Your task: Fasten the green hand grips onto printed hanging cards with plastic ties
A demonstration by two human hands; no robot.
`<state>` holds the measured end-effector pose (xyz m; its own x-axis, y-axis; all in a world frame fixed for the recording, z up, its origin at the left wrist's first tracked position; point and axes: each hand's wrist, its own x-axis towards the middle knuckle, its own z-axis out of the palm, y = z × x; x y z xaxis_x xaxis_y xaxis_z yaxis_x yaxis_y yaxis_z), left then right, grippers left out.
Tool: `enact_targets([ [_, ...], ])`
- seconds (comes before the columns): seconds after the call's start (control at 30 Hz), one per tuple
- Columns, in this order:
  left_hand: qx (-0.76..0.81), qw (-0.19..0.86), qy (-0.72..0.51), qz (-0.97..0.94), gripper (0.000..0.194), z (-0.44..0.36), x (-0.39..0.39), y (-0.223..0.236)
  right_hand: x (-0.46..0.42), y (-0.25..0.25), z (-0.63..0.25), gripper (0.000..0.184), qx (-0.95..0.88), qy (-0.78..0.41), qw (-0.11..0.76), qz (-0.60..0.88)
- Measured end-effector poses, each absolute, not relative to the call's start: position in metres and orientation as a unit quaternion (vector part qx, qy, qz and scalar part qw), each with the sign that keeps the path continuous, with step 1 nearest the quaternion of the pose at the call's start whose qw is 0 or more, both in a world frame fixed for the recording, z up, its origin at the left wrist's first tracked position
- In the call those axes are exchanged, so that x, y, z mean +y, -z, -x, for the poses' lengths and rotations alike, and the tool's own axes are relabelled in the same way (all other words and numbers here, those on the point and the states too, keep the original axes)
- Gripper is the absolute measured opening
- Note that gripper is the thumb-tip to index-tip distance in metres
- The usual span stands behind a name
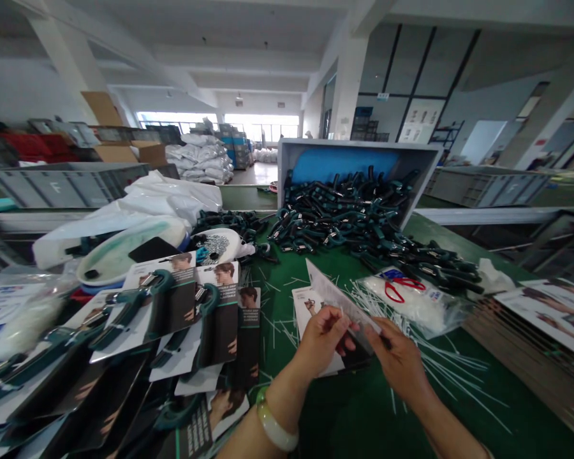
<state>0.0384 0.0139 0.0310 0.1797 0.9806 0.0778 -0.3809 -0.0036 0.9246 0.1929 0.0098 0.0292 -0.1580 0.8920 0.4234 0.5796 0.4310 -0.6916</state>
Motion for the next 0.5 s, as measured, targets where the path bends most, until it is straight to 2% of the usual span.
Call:
enact_targets([
  [0.27,0.368,0.682,-0.460,-0.434,0.041,-0.0379,0.0176,-0.0211,0.0077,-0.0231,-0.1874,0.028,-0.727,-0.201,0.434,0.492],
  [0.5,0.366,0.687,-0.483,-0.401,0.042,-0.0326,0.0172,-0.0283,0.0071,-0.0232,-0.1851,0.027,-0.760,-0.154,0.432,0.460],
])
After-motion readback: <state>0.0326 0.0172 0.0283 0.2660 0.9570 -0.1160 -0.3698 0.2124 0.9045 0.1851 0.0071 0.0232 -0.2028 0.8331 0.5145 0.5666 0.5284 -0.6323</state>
